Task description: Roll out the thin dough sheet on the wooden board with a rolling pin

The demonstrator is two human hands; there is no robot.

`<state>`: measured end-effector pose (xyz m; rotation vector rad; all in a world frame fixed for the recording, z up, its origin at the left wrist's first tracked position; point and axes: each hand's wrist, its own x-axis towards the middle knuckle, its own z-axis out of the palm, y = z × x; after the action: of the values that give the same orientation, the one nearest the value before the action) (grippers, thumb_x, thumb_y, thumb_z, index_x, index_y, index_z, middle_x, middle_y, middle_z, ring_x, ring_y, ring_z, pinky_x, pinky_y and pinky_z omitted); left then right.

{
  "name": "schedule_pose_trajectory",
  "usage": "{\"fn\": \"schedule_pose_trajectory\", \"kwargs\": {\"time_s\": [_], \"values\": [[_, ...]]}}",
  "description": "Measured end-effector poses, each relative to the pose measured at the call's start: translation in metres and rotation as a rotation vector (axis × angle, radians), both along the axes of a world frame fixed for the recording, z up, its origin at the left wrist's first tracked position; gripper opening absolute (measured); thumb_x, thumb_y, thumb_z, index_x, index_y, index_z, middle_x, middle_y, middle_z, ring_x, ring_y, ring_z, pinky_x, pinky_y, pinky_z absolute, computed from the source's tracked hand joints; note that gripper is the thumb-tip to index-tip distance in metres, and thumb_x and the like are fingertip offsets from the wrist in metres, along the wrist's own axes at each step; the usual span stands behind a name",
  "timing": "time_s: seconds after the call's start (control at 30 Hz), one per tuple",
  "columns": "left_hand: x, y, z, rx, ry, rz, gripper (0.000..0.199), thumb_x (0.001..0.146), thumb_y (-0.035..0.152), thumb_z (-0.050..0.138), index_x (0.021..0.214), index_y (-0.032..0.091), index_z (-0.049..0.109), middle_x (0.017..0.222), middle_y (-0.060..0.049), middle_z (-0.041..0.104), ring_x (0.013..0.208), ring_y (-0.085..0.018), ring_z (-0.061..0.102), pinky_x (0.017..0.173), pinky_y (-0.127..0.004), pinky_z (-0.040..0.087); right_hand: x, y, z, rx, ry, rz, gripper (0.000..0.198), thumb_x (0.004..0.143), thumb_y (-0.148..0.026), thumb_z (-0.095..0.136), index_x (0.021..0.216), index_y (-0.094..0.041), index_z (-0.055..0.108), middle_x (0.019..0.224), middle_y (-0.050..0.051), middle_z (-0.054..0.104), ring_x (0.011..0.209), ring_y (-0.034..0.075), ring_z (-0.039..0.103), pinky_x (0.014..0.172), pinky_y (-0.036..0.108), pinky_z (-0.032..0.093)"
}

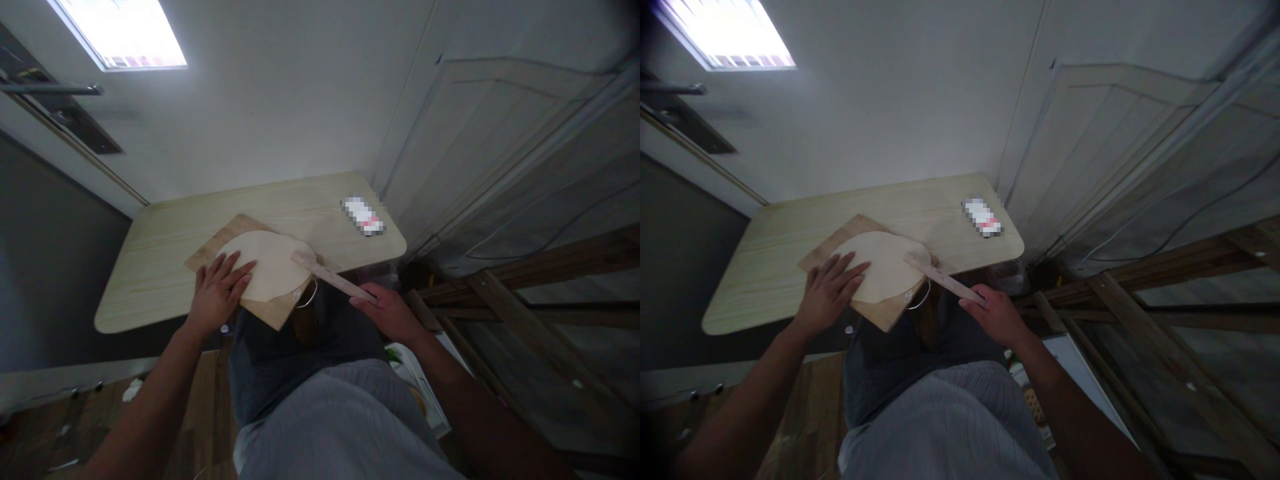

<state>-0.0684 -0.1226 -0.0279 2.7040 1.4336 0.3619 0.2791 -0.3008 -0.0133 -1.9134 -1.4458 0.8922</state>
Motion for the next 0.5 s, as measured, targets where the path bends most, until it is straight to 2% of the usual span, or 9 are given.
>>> {"fn": "schedule_pose_trajectory", "kwargs": {"time_s": [0.17,0.3,0.5], "values": [[-0.0059,0.0056,0.0017,-0.023,0.0,0.063,0.046,0.103,0.042,0.035,0.144,0.033,0.054,0.161,-0.004,0.039,0.149,-0.035,0.029,0.119,-0.06,0.018,-0.0017,0.0006,-0.0004,0.016,0.007,0.009,0.034,0.09,-0.05,0.061,0.1,-0.019,0.069,0.078,0.002,0.07,0.07,0.018,0.063,0.064,0.028,0.042],[-0.0081,0.0083,0.003,-0.026,-0.015,0.145,0.049,0.103,0.045,0.031,0.144,0.033,0.053,0.161,-0.005,0.038,0.149,-0.033,0.028,0.119,-0.063,0.017,-0.0036,0.0006,-0.0024,0.008,0.028,0.007,0.035,0.09,-0.051,0.061,0.099,-0.019,0.069,0.079,0.003,0.07,0.071,0.019,0.063,0.064,0.028,0.043],[-0.0016,0.0075,0.0022,0.028,-0.123,0.404,0.056,0.099,0.051,0.036,0.144,0.022,0.052,0.151,-0.013,0.051,0.141,-0.034,0.042,0.116,-0.063,0.027,-0.0055,0.0012,-0.0034,-0.003,0.04,0.015,0.034,0.089,-0.05,0.061,0.098,-0.019,0.069,0.077,0.002,0.07,0.07,0.018,0.062,0.062,0.027,0.042]]}}
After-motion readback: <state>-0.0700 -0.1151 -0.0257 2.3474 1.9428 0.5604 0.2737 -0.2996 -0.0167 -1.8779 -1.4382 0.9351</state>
